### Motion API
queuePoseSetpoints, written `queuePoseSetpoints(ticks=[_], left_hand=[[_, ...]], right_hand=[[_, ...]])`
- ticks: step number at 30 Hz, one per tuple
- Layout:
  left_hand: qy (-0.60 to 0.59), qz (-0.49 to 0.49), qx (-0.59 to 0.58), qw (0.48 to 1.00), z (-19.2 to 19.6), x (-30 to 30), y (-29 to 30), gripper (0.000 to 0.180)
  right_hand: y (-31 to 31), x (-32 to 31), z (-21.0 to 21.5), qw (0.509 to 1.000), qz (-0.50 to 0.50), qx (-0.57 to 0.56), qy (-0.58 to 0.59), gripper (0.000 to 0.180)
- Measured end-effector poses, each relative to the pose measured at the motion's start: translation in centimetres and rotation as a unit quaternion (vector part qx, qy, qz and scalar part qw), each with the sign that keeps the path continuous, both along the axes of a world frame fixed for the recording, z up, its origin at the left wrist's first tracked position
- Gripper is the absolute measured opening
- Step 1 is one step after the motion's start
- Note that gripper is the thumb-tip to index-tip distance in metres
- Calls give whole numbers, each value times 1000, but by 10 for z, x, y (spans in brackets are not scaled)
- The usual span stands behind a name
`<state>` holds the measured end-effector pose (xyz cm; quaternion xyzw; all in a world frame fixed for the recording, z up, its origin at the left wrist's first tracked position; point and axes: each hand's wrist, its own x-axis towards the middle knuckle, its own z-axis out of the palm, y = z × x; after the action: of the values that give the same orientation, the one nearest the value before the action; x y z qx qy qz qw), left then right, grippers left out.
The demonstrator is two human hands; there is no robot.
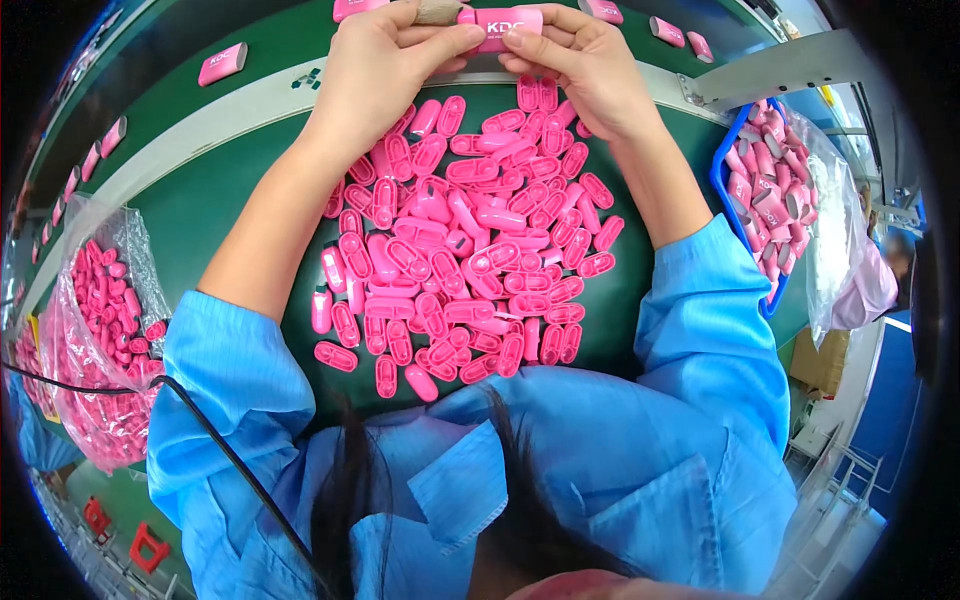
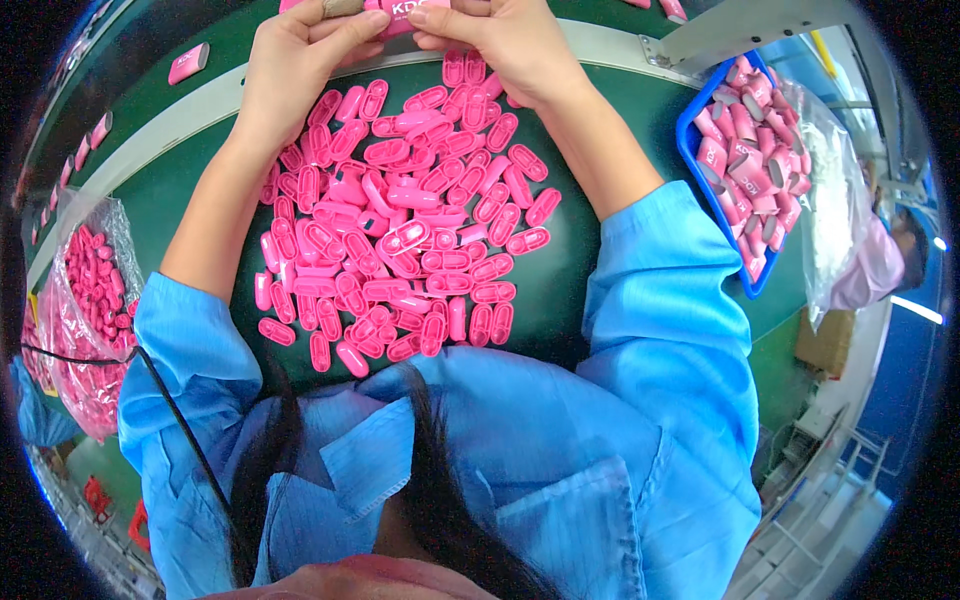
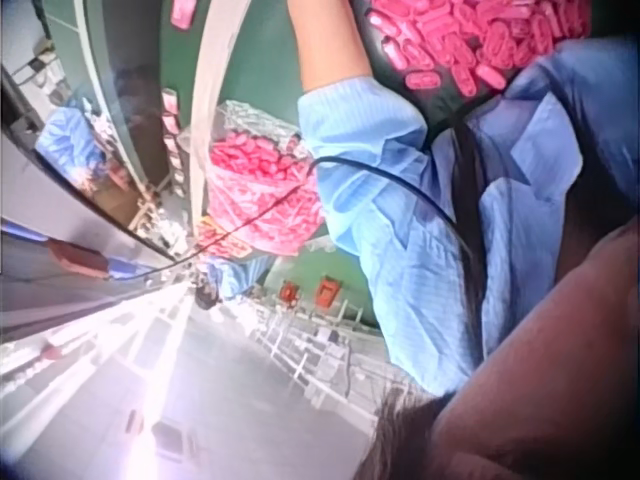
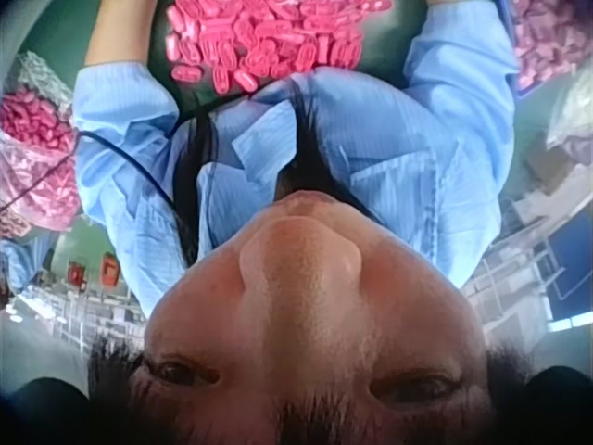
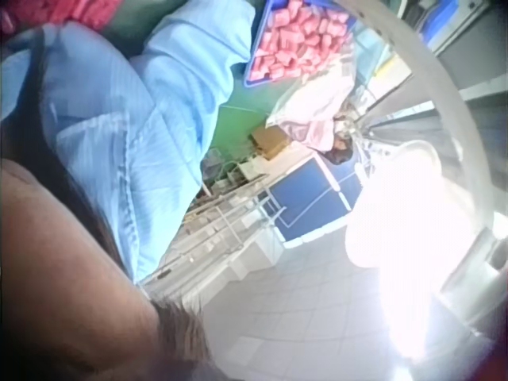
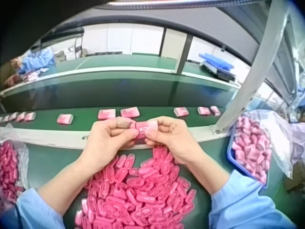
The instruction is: The person assembles small pink plastic components by hand on a green workbench. They pick up two separate pieces, snap them together to form a single unit, and place the finished item onto a moving conveyor belt. The process is repeated continuously as the person refills their supply from a nearby bag.
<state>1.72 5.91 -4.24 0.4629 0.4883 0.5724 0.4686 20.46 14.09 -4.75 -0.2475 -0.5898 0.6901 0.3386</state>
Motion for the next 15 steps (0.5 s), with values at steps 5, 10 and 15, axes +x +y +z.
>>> queuePoseSetpoints(ticks=[5, 10, 15], left_hand=[[43, 2, 24, 999, 5, 1, -4, 24], [68, 35, 75, 994, 13, 21, -18, 27], [304, 59, 112, 944, 16, 25, -21, 37]], right_hand=[[-8, -1, 4, 993, -65, 88, -36, 29], [-32, -13, 16, 994, -68, 82, 9, 22], [-20, -12, -1, 972, -151, 177, -42, 34]])
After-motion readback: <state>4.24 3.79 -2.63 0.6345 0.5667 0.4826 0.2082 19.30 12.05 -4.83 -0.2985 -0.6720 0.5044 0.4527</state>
